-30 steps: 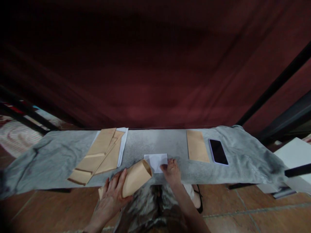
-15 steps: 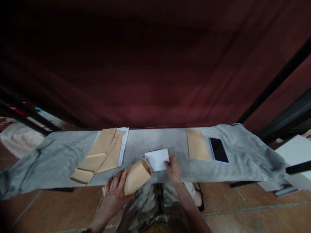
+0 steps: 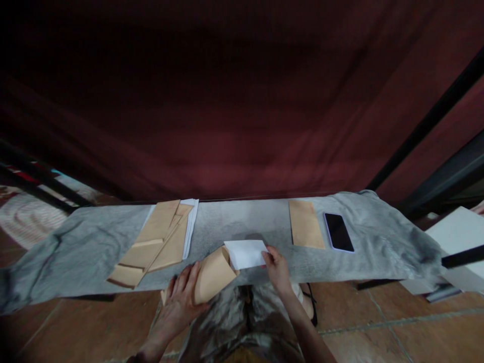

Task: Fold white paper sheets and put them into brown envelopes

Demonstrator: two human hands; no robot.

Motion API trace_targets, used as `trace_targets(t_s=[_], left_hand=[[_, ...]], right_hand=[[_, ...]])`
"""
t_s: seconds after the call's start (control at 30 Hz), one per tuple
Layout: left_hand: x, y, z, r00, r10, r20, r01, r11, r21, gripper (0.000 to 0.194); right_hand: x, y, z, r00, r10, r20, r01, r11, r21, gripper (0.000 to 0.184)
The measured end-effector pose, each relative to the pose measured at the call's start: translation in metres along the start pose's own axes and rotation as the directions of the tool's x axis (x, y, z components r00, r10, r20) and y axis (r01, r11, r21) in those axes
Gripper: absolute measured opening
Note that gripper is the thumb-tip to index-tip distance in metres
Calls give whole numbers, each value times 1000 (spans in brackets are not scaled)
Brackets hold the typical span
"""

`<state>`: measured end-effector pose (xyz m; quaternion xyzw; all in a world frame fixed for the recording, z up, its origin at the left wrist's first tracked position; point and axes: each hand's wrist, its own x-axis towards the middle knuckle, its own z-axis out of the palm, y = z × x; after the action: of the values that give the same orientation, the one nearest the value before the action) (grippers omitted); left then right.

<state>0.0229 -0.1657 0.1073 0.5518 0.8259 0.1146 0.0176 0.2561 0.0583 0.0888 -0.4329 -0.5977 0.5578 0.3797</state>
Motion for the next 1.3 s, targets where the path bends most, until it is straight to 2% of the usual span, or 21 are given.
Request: trace_targets(t_s=[0.13,0.43,0.57,0.73,0.83,1.0,1.2,1.3], left_hand=[[0,2,-3,1000,-14,22,14,1000,7,106],[2,2,-4,998,64,19,-65,998,27,106],[6,5,-3,995,94,27,-94,996,2,109],[13,18,1,990,142,15,-141,990,-21,107],[16,25,4,987,163,3,-163,986,-24,107],[18,28,7,985,171,-11,-172,984,-48,107],[20,33,8,981,193,-24,-194,979,-65,107],[22,35,8,980,199,-27,-201,977,-68,107]], right_hand=[[4,3,-7,998,24,62,-22,999,-40,36],[15,-1,-18,971,74,225,-47,991,-122,26],[13,-1,-5,969,62,239,-26,988,-153,29],[-5,2,26,975,23,223,23,978,-205,39],[-14,3,39,979,-3,203,50,973,-227,33],[-12,6,39,987,5,161,39,963,-268,23],[-13,10,38,952,68,300,4,973,-232,21],[-16,11,40,955,73,287,-12,978,-208,22]])
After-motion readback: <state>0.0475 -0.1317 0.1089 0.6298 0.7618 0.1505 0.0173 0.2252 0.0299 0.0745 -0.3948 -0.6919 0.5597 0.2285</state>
